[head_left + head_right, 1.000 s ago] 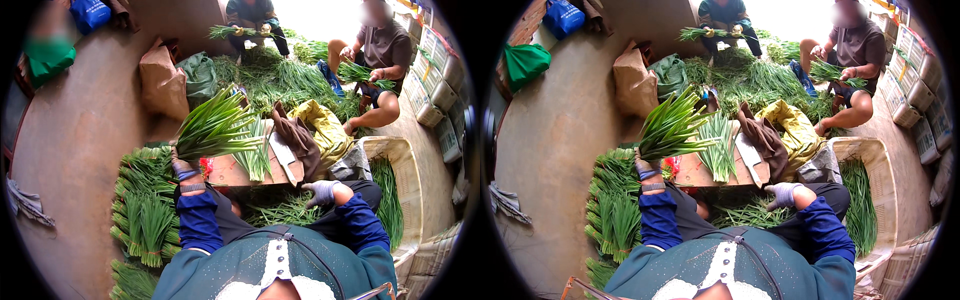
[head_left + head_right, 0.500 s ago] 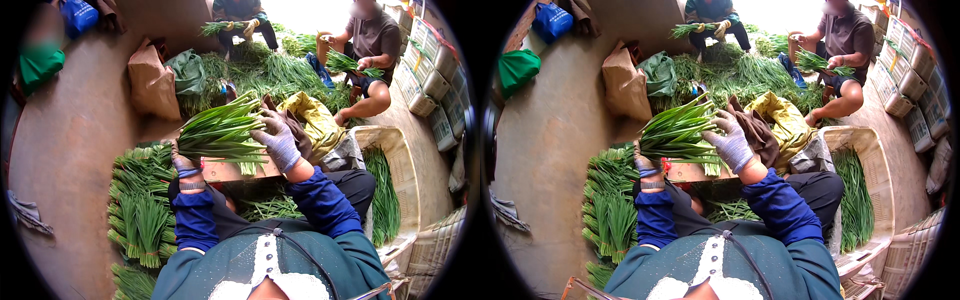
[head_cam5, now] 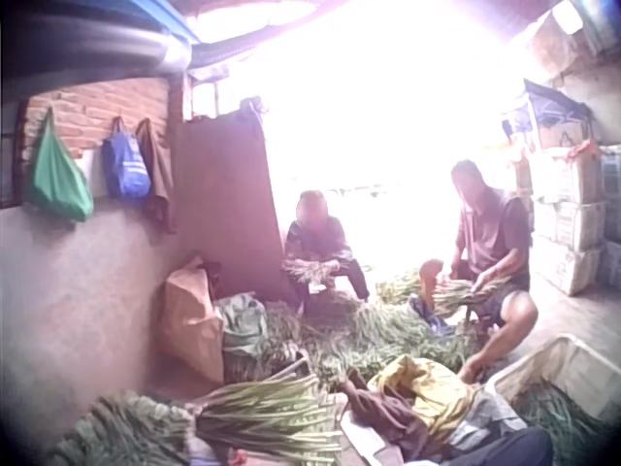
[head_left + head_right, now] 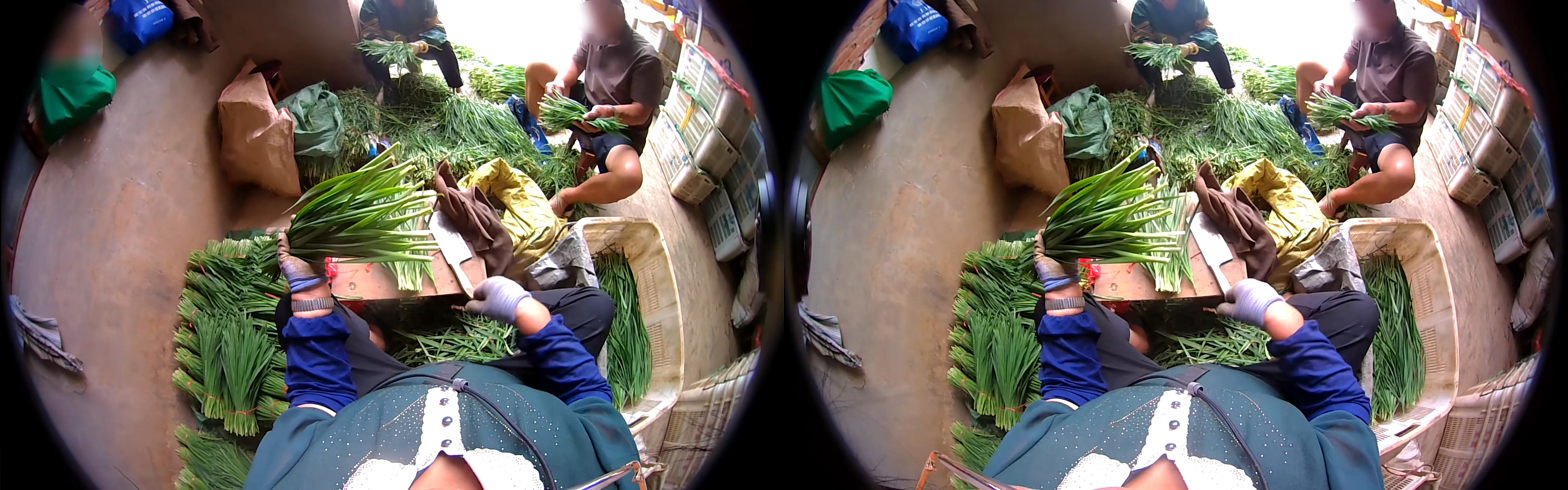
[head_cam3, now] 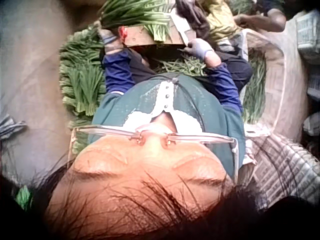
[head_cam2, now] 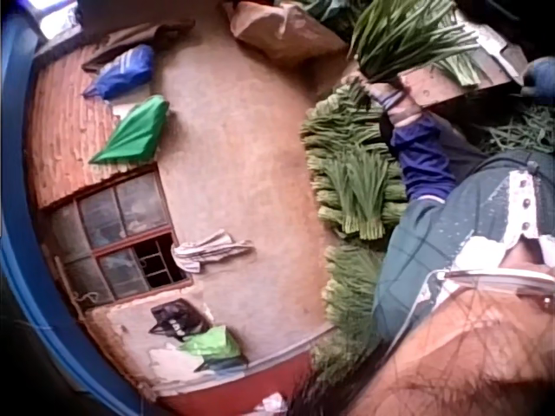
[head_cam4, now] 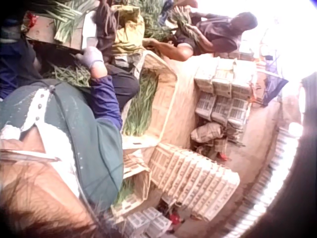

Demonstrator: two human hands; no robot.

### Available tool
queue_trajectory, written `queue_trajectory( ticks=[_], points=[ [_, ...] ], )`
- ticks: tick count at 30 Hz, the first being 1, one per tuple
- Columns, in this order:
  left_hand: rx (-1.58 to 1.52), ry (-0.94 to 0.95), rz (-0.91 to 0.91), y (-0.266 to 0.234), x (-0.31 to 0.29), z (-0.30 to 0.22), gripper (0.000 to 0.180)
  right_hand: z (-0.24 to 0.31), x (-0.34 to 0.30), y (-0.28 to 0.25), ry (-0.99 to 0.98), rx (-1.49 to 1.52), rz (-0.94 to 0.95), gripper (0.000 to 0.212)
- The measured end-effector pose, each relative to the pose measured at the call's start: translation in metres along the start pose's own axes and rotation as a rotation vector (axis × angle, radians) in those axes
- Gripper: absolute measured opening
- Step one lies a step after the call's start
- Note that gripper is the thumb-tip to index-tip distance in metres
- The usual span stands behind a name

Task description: The person picks up stalks of green plants, trims the ends with a large knife on a wooden block, gathers them into a bundle, and secures the bundle with a red tie before placing it into a plastic crate.

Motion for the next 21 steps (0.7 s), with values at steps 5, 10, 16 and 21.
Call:
queue_trajectory(
  ticks=[5, 10, 16, 21],
  points=[
    [-0.026, 0.044, 0.021, -0.007, 0.011, 0.010, 0.025, 0.029, 0.003, 0.043, -0.497, 0.524, -0.017, 0.060],
    [-0.075, 0.084, 0.183, 0.062, -0.024, 0.046, 0.028, 0.109, -0.009, 0.024, -0.644, 1.259, 0.437, 0.075],
    [0.666, 0.424, 0.841, 0.156, -0.136, 0.069, 0.025, 0.117, -0.015, -0.030, -0.957, 2.024, 0.473, 0.093],
    [1.104, 0.645, 1.713, 0.152, -0.188, 0.116, 0.025, 0.047, 0.030, 0.015, -0.590, 2.382, 0.664, 0.074]
  ],
)
Point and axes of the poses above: each hand's wrist, its own x-axis towards the middle knuckle, its own y-axis out of the palm, z = x × y, the point moved 5 cm from there along x, towards the middle knuckle, and after that the axes turned 7 degrees about y, right-handed, at the moved point
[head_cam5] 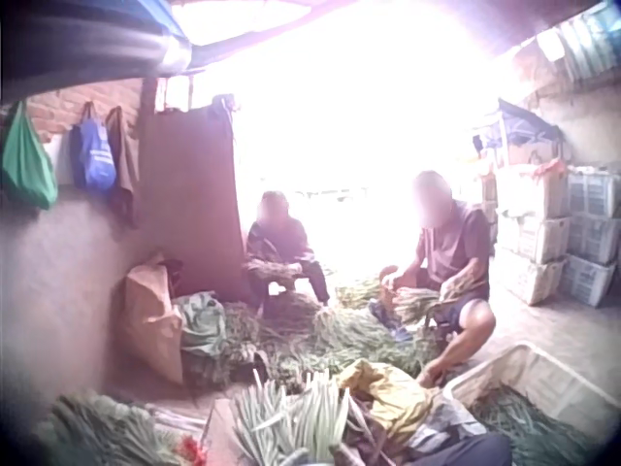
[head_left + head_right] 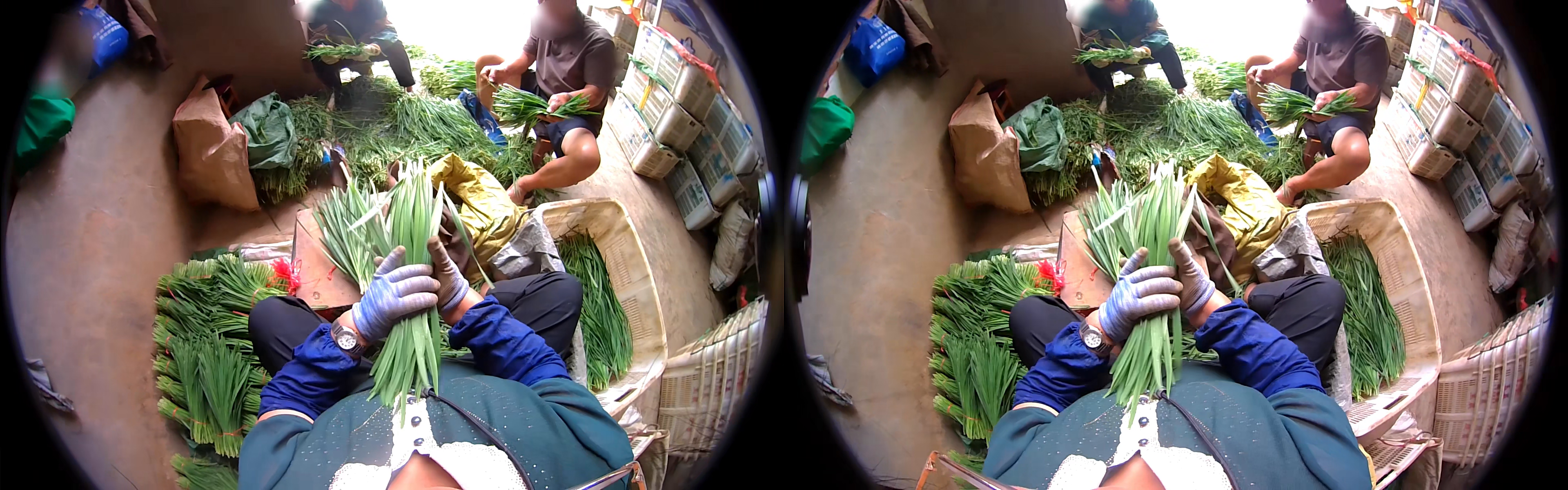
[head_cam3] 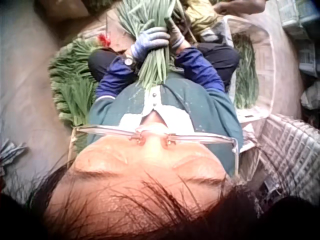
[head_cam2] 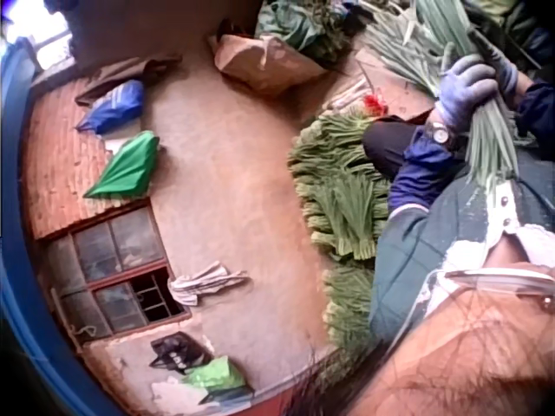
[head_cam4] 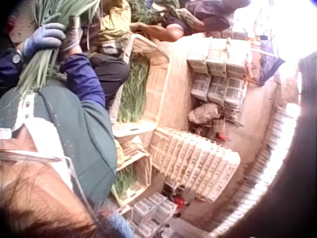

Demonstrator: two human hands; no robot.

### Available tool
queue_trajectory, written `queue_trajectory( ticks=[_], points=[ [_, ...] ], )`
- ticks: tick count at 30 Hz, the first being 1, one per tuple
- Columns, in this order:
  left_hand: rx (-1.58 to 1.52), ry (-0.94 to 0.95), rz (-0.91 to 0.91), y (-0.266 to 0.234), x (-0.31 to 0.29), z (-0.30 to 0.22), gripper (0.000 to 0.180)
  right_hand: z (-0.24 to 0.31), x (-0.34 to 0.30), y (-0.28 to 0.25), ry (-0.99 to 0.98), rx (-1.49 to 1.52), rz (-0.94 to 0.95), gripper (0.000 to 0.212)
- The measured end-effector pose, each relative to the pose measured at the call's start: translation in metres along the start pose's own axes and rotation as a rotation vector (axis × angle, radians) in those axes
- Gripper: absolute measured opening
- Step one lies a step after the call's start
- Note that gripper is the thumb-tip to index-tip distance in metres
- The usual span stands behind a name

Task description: The person picks up stalks of green plants, trims the ends with a large knife on a wooden block, gathers them into a bundle, and secures the bundle with a red tie before placing it into a plastic crate.

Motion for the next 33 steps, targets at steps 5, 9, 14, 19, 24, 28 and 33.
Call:
queue_trajectory(
  ticks=[5, 9, 14, 19, 24, 28, 33],
  points=[
    [0.001, 0.021, 0.341, 0.046, -0.006, -0.002, 0.046, 0.040, -0.011, -0.032, -0.064, -0.298, -0.146, 0.035],
    [-0.083, -0.143, 0.276, 0.041, -0.020, -0.003, 0.058, 0.082, -0.028, -0.037, -0.284, -0.462, -0.153, 0.044],
    [-0.963, -0.874, -0.348, 0.051, -0.082, 0.080, 0.058, 0.089, -0.036, -0.019, -0.310, -0.603, -0.063, 0.055],
    [-1.081, -0.726, 0.041, 0.075, -0.025, 0.084, 0.079, 0.052, -0.031, -0.032, -0.002, -0.561, 0.066, 0.061],
    [-1.286, -0.696, -0.189, 0.099, -0.036, 0.082, 0.057, 0.015, -0.023, -0.062, 0.251, -0.807, 0.090, 0.086],
    [-1.443, -0.833, -0.393, 0.094, -0.052, 0.086, 0.026, 0.028, -0.009, -0.113, 0.285, -0.753, -0.052, 0.045],
    [-1.234, -1.036, -0.447, 0.089, -0.100, 0.115, 0.035, 0.092, -0.037, -0.077, -0.124, -1.739, -0.716, 0.033]
  ],
)
Point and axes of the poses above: each hand's wrist, its own x-axis towards the middle knuckle, its own y-axis out of the palm, z = x × y, the point moved 5 cm from there along x, towards the middle knuckle, and after that the axes turned 7 degrees about y, right-handed, at the moved point
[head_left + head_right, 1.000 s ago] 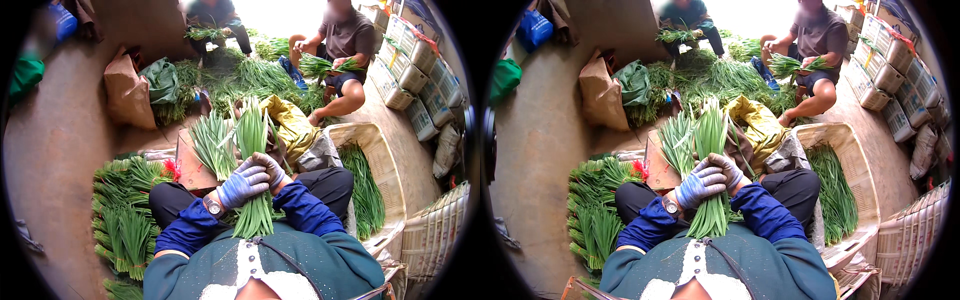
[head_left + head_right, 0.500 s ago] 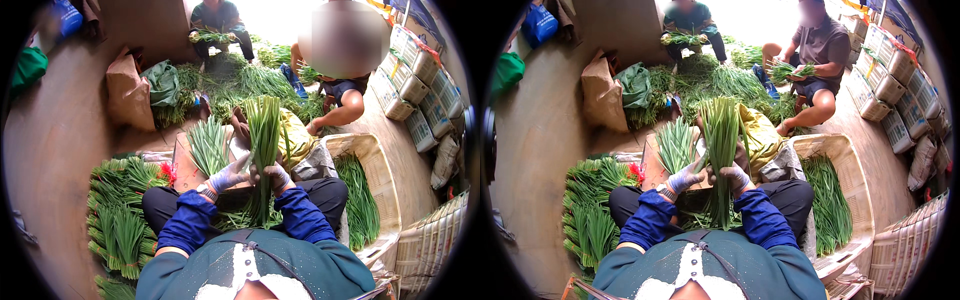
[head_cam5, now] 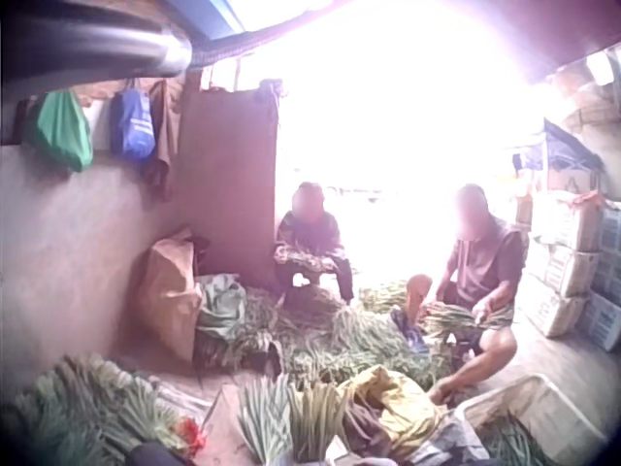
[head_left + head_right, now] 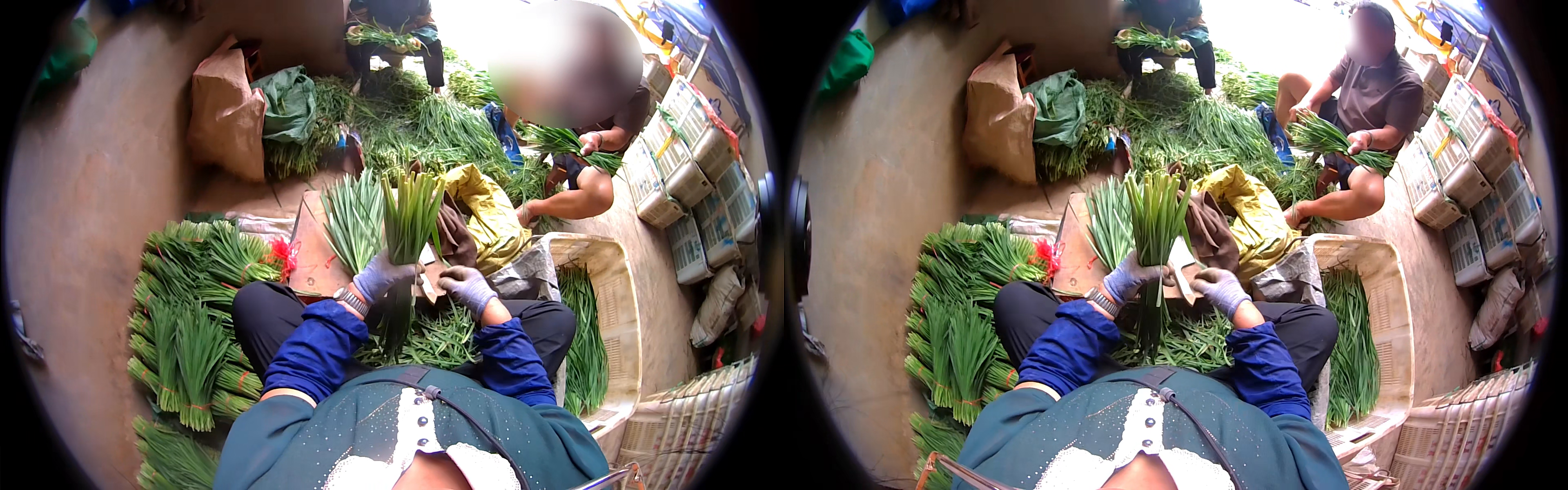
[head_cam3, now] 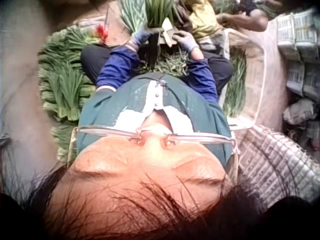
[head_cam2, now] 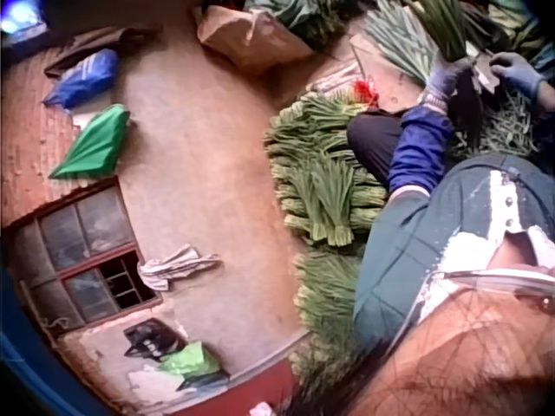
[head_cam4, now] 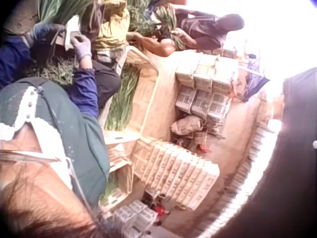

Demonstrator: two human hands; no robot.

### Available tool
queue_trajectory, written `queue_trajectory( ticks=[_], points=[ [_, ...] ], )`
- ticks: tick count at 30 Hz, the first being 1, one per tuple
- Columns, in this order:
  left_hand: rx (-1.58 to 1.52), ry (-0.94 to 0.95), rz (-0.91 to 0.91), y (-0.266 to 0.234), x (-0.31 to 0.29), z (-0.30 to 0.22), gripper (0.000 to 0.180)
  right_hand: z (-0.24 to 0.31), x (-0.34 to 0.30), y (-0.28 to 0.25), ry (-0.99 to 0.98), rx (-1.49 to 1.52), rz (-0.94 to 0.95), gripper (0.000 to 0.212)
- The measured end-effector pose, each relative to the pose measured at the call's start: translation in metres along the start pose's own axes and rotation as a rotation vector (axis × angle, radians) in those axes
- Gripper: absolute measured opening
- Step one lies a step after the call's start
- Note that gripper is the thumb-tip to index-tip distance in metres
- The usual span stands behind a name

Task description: The person picks up stalks of green plants, trims the ends with a large knife on a wooden block, gathers them into a bundle, and secures the bundle with a red tie before placing it into a plastic crate.

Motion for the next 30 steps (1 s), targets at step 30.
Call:
queue_trajectory(
  ticks=[30],
  points=[
    [0.585, 0.103, 0.305, 0.059, -0.030, -0.032, 0.046, 0.132, -0.057, -0.112, -0.504, 0.570, -0.447, 0.014]
  ],
)
Point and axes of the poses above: each hand's wrist, its own x-axis towards the middle knuckle, its own y-axis out of the palm, z = x × y, the point moved 5 cm from there along x, towards the middle knuckle, and after that the axes turned 7 degrees about y, right-handed, at the moved point
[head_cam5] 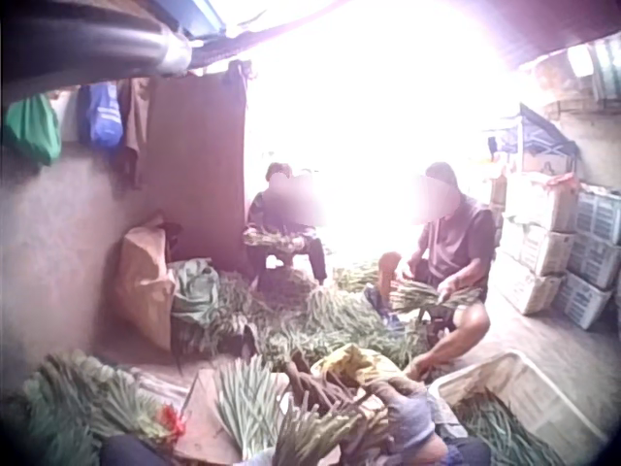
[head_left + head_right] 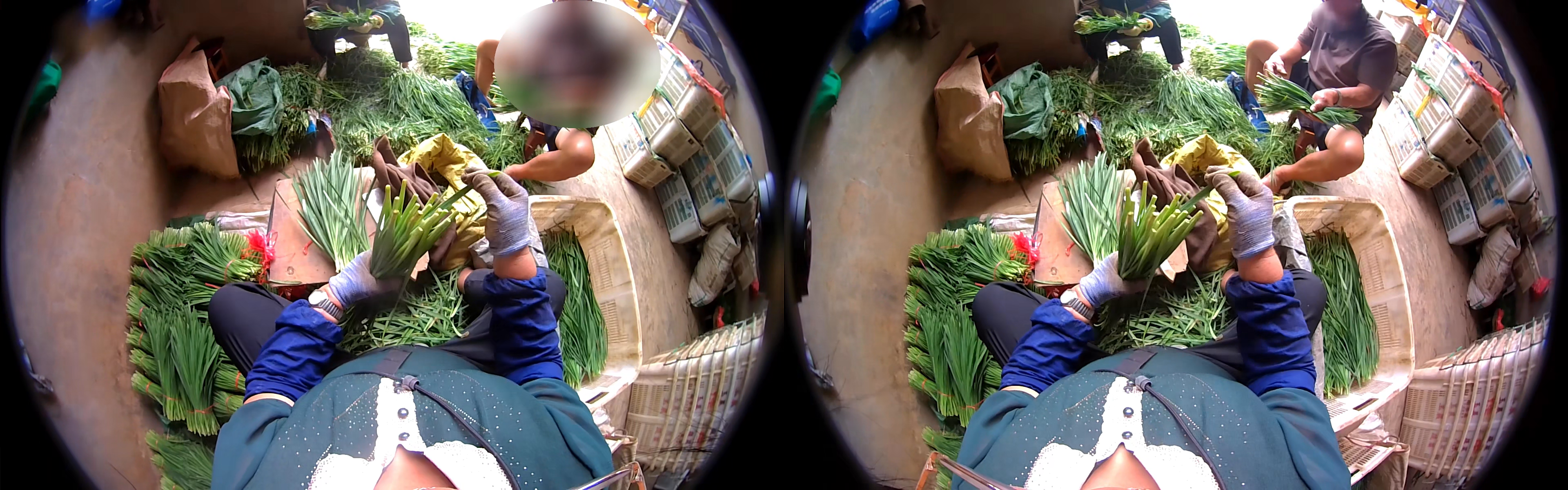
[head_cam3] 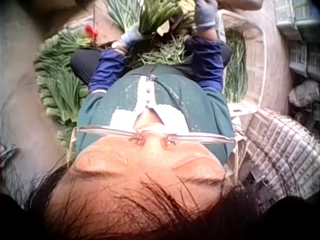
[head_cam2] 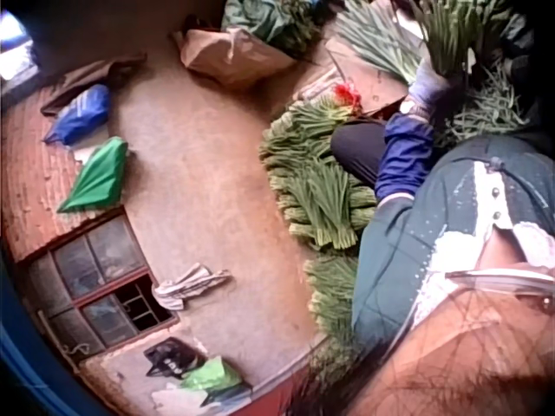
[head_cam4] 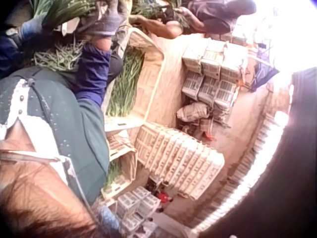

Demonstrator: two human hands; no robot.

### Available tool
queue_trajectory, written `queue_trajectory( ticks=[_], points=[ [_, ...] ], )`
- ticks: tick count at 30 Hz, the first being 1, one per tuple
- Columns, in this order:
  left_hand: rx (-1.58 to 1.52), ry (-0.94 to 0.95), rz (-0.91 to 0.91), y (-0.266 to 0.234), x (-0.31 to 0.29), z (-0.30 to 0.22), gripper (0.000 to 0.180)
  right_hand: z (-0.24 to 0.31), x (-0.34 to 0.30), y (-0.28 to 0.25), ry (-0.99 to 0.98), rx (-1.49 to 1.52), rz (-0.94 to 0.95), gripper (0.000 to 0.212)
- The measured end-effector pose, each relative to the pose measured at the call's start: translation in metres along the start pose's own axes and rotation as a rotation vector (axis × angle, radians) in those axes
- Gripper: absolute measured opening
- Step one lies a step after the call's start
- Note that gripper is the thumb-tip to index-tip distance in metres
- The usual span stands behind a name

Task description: The person picks up stalks of green plants, trims the ends with a large knife on a wooden block, gathers them into a bundle, and secures the bundle with a red tie before placing it into a plastic crate.

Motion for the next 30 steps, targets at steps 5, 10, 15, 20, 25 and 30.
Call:
queue_trajectory(
  ticks=[5, 10, 15, 20, 25, 30],
  points=[
    [-0.648, -0.129, 0.176, -0.005, -0.015, 0.018, 0.059, -0.009, 0.020, -0.037, 0.152, 0.210, -0.141, 0.017],
    [-0.953, -0.222, 0.149, -0.004, -0.029, 0.032, 0.069, 0.016, 0.032, -0.074, 0.091, 0.319, -0.313, 0.014],
    [-0.844, -0.161, 0.008, -0.021, -0.033, 0.039, 0.057, 0.093, 0.039, -0.155, -0.400, 0.329, -0.507, 0.016],
    [-0.951, -0.175, -0.165, -0.037, -0.045, 0.055, 0.055, 0.080, -0.014, -0.042, -0.288, -0.102, -0.037, 0.018],
    [-0.973, -0.122, -0.119, -0.036, -0.027, 0.039, 0.052, -0.079, -0.121, 0.037, 0.258, -0.820, 1.181, 0.032],
    [-0.862, -0.115, -0.116, -0.036, -0.035, 0.023, 0.050, -0.078, -0.089, 0.055, 0.366, -0.472, 0.710, 0.035]
  ],
)
Point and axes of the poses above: each hand's wrist, its own x-axis towards the middle knuckle, its own y-axis out of the palm, z = x × y, the point moved 5 cm from there along x, towards the middle knuckle, and after that the axes turned 7 degrees about y, right-handed, at the moved point
